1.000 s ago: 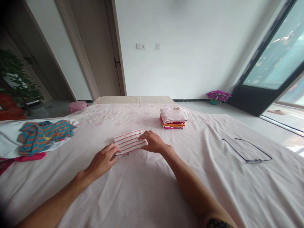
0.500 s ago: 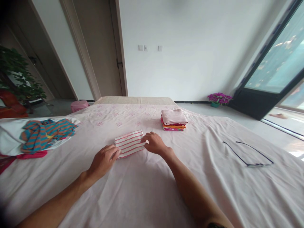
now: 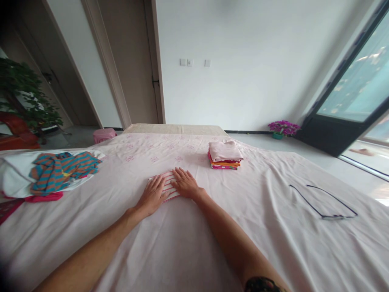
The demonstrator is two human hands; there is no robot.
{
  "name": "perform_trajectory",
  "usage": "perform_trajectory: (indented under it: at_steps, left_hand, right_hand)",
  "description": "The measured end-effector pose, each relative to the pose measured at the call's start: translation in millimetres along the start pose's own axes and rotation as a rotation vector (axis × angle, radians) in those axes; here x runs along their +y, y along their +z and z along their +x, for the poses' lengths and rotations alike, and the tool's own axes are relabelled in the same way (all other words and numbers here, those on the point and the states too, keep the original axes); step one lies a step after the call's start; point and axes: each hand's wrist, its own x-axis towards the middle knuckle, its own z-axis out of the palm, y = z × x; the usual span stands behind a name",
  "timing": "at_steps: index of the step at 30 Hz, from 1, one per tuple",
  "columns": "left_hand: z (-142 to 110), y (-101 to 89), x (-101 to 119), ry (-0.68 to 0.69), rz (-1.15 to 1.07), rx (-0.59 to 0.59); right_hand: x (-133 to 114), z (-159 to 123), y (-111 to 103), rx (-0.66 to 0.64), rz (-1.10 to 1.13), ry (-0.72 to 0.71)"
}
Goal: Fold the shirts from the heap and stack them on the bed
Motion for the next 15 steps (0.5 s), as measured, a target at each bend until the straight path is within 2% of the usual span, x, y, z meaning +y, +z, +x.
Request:
perform_trajectory:
  at_steps: [3,5,6,10,12,15]
  left_hand:
    - [2,-14.0,-18,-0.084,-0.143,0.146]
    - [5,-30.0,-31,-0.222,-0.205,0.226]
    - [6,-38.2,-37,-0.298,-0.222,0.22]
    - [10,-60.1,-52,-0.535,-0.268,-0.003]
    - [11,-62.1,-53,-0.561,-0.295,-0.066]
    - [14,-59.5,-51,-0.554,-0.33,-0.088]
  right_hand:
    - [7,-1,2,0.013,0.009,0.018]
    - [9,-2,2,0.023,0.019,0.029]
    - [9,-2,2,0.026,0.027,0.034]
    - [8,-2,2,0.031,0.059,0.049]
    - [7,-1,2,0.035,0.07,0.059]
    - [8,-1,3,0.04,0.074,0.068]
